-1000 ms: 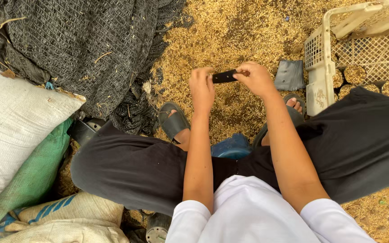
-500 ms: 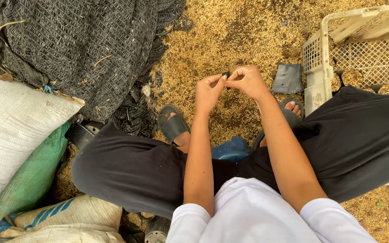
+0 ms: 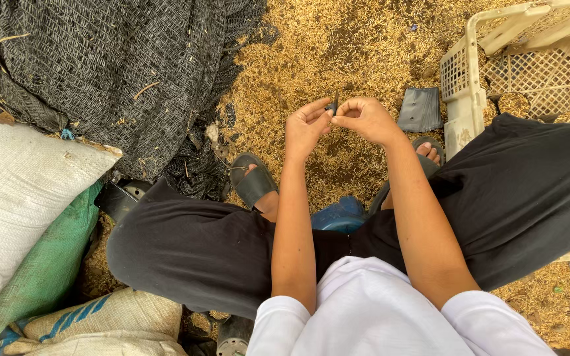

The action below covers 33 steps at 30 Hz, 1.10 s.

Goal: The person scoops loose sawdust from the floor, packs it into a small black plastic mold, and compresses it by hand to form a compacted pellet. The finished pellet is then placed into a nearby white crate.

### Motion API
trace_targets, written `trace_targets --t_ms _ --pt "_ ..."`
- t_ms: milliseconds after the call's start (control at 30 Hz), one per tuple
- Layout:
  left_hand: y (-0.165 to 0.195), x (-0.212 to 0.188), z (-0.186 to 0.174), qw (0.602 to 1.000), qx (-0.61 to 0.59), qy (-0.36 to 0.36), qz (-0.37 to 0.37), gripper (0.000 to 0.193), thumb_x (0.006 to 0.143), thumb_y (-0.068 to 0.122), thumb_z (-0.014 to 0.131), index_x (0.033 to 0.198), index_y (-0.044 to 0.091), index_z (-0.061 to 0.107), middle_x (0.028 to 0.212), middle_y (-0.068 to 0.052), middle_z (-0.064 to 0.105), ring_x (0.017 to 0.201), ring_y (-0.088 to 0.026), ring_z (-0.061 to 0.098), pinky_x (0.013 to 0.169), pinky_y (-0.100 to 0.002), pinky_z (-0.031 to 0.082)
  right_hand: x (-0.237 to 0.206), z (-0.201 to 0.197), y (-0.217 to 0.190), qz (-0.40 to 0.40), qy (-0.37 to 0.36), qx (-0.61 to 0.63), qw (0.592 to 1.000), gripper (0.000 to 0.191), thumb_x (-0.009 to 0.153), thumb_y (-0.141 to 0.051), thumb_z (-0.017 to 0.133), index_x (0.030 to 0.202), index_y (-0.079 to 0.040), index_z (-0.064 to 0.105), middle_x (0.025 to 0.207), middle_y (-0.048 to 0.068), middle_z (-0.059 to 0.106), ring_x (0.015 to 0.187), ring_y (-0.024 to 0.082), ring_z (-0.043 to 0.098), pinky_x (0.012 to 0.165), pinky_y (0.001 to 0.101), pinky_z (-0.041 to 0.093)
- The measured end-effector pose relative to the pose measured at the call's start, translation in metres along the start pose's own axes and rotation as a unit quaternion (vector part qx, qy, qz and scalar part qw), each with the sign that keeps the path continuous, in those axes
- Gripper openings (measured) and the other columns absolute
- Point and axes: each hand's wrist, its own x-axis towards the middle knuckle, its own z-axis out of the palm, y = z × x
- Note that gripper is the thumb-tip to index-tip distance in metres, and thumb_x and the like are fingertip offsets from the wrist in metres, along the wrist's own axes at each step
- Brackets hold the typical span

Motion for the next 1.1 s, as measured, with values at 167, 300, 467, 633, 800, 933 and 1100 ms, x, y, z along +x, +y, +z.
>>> trace_targets --t_ms 167,300,467,633,800,933,1100 --pt "0.002 0.001 -0.003 0.995 -0.099 -0.022 0.011 0.046 0.092 0.0 0.072 0.137 -0.001 0.063 0.108 -0.014 0.077 0.086 -0.012 0.074 0.071 -0.026 0.064 0.003 0.006 0.001 0.036 0.035 0.141 0.989 0.009 0.092 -0.013 0.08 0.092 -0.008 0.072 0.086 0.0 0.071 0.076 0.007 0.065 0.067 0.023 0.055" --pt "-0.001 0.004 -0.008 0.994 -0.108 -0.011 0.032 0.052 0.093 -0.004 0.069 0.143 -0.003 0.056 0.11 -0.014 0.076 0.089 -0.012 0.074 0.075 -0.025 0.063 0.009 0.01 0.002 0.054 0.067 0.189 0.978 0.009 0.095 -0.013 0.078 0.095 -0.007 0.07 0.091 -0.001 0.07 0.079 0.007 0.066 0.071 0.0239 0.058" --pt "-0.004 0.006 -0.009 0.988 -0.126 0.027 0.089 0.063 0.09 -0.013 0.064 0.15 -0.005 0.044 0.117 -0.018 0.074 0.098 -0.016 0.073 0.079 -0.024 0.059 0.007 0.015 -0.008 -0.072 0.068 0.147 0.984 0.015 0.095 -0.006 0.078 0.105 -0.004 0.069 0.101 0.002 0.074 0.09 0.009 0.069 0.081 0.0253 0.057" --pt "0.001 0.004 -0.008 0.981 -0.17 0.023 0.092 0.072 0.09 -0.016 0.064 0.155 -0.005 0.032 0.12 -0.022 0.067 0.104 -0.021 0.072 0.082 -0.027 0.059 0.0 0.022 -0.03 -0.11 0.068 0.038 0.991 0.022 0.09 -0.004 0.079 0.109 -0.001 0.068 0.106 0.005 0.075 0.099 0.013 0.074 0.091 0.028 0.062" --pt "0.016 -0.001 -0.003 0.979 -0.18 0.0 0.098 0.081 0.091 -0.015 0.061 0.159 0.0 0.02 0.126 -0.023 0.064 0.11 -0.024 0.07 0.089 -0.031 0.061 -0.009 0.028 -0.049 -0.13 0.108 0.009 0.986 0.015 0.089 -0.005 0.081 0.1 0.0 0.072 0.105 0.007 0.074 0.096 0.014 0.074 0.089 0.0287 0.061" --pt "0.028 -0.007 0.006 0.982 -0.14 0.024 0.125 0.08 0.091 -0.016 0.057 0.159 0.0 0.017 0.127 -0.024 0.063 0.116 -0.028 0.069 0.094 -0.033 0.06 -0.014 0.034 -0.059 -0.192 0.15 -0.111 0.964 0.01 0.09 -0.005 0.078 0.098 0.0 0.075 0.109 0.009 0.073 0.097 0.016 0.073 0.088 0.03 0.061" --pt "0.039 -0.014 0.017 0.984 -0.098 0.066 0.13 0.078 0.092 -0.016 0.055 0.159 0.0 0.018 0.129 -0.024 0.063 0.122 -0.03 0.067 0.101 -0.035 0.059 -0.013 0.043 -0.061 -0.216 0.194 -0.217 0.932 0.009 0.089 -0.003 0.077 0.096 0.001 0.074 0.109 0.011 0.074 0.095 0.018 0.073 0.084 0.0315 0.06"
